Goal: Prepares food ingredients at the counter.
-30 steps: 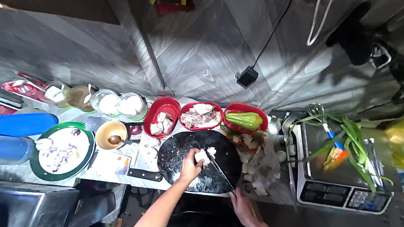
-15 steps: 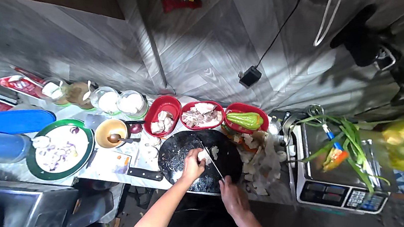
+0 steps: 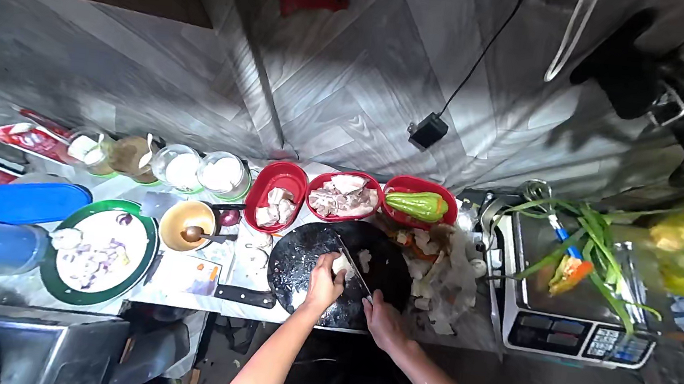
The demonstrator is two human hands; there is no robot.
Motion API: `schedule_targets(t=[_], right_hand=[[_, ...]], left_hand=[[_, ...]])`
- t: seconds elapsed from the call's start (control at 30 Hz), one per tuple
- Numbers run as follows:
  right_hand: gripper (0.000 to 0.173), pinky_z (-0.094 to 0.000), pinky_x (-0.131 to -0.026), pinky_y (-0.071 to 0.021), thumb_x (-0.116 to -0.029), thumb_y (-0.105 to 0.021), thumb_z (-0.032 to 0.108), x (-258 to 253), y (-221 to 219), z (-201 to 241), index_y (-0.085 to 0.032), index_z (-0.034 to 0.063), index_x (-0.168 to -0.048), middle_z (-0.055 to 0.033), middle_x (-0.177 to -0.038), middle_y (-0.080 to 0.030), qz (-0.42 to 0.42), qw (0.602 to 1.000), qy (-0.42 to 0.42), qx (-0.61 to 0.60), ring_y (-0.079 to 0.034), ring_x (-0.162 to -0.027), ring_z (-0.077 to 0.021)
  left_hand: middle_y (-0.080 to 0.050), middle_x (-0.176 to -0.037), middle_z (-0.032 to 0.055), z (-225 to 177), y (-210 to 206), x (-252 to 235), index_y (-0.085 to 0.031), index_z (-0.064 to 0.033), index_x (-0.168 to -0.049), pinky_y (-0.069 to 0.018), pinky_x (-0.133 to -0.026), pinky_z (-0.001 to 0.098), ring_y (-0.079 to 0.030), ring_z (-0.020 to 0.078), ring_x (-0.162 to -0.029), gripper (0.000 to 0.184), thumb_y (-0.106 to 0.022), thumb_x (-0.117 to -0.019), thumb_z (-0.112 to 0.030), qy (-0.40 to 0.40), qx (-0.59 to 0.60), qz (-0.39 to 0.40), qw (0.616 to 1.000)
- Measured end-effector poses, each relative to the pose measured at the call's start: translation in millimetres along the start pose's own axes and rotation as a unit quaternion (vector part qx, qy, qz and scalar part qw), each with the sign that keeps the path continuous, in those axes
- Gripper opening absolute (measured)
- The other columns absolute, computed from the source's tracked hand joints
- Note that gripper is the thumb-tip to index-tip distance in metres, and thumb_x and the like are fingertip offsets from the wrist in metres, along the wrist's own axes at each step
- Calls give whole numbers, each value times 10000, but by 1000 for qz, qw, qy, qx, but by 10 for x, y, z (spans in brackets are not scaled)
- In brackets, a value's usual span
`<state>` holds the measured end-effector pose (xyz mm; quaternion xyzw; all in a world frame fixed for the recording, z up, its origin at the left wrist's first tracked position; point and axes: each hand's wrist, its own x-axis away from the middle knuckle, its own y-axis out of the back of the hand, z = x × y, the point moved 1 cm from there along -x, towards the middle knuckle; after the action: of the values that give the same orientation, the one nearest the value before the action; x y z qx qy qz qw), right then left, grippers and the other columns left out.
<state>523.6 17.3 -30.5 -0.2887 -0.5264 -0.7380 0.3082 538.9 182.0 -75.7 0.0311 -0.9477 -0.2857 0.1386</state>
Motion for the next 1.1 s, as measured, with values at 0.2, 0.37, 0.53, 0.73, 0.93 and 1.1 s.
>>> schedule_targets(t=[0.2, 0.37, 0.53, 0.73, 0.93, 1.1], right_hand=[[474, -538, -941, -546, -1135, -359, 342, 301, -76, -264, -452, -29, -1415, -275, -1105, -692, -7, 1000, 6, 11, -702, -1074, -419], [509, -554, -1007, -521, -1134, -350, 362, -10, -20, -50, -408, -12, -1476, -285, -1208, -671, -20, 1000, 11, -2, -671, -1167, -425], [488, -562, -964, -532, -1126, -393, 361, 81, -95, -612, -486, -29, -1404, -286, -1115, -694, -43, 998, 38, 7, -693, -1091, -436], [480, -546, -895, -551, -1128, -387, 361, 257, -40, -366, -519, -47, -1344, -265, -988, -709, -104, 992, 74, -10, -720, -984, -425], [504, -542, -918, -554, -1132, -347, 386, 301, 3, -120, -498, -23, -1385, -256, -1054, -719, -70, 996, 31, 51, -720, -1039, -422], [495, -530, -917, -559, -1136, -327, 381, 289, 33, -26, -474, -3, -1412, -249, -1071, -720, -55, 996, -1, 70, -722, -1050, -409]], left_hand=[[-610, -1340, 242, -15, 15, 0, -595, 44, -1330, -489, -1063, 444, -629, 335, -1210, 429, -673, -927, -79, 30, 20, -2, 999], [-623, -1304, 243, -85, -30, 182, -602, 44, -1309, -491, -1054, 454, -633, 331, -1187, 453, -728, -896, -92, 61, 35, 46, 996], [-646, -1267, 246, -81, -3, 144, -596, 50, -1311, -511, -1023, 461, -663, 336, -1128, 451, -721, -894, -64, 70, 43, -22, 996], [-668, -1225, 237, -72, 13, 99, -588, 47, -1362, -517, -999, 435, -676, 320, -1074, 474, -694, -911, -59, 61, 44, -27, 997], [-700, -1009, 193, -99, -28, 83, -569, 55, -1327, -551, -884, 440, -692, 291, -907, 497, -734, -882, -91, 96, 58, -39, 993], [-682, -1177, 237, -164, 7, 23, -598, 54, -1317, -527, -986, 454, -686, 326, -1058, 447, -691, -909, -102, 58, 4, -4, 998]])
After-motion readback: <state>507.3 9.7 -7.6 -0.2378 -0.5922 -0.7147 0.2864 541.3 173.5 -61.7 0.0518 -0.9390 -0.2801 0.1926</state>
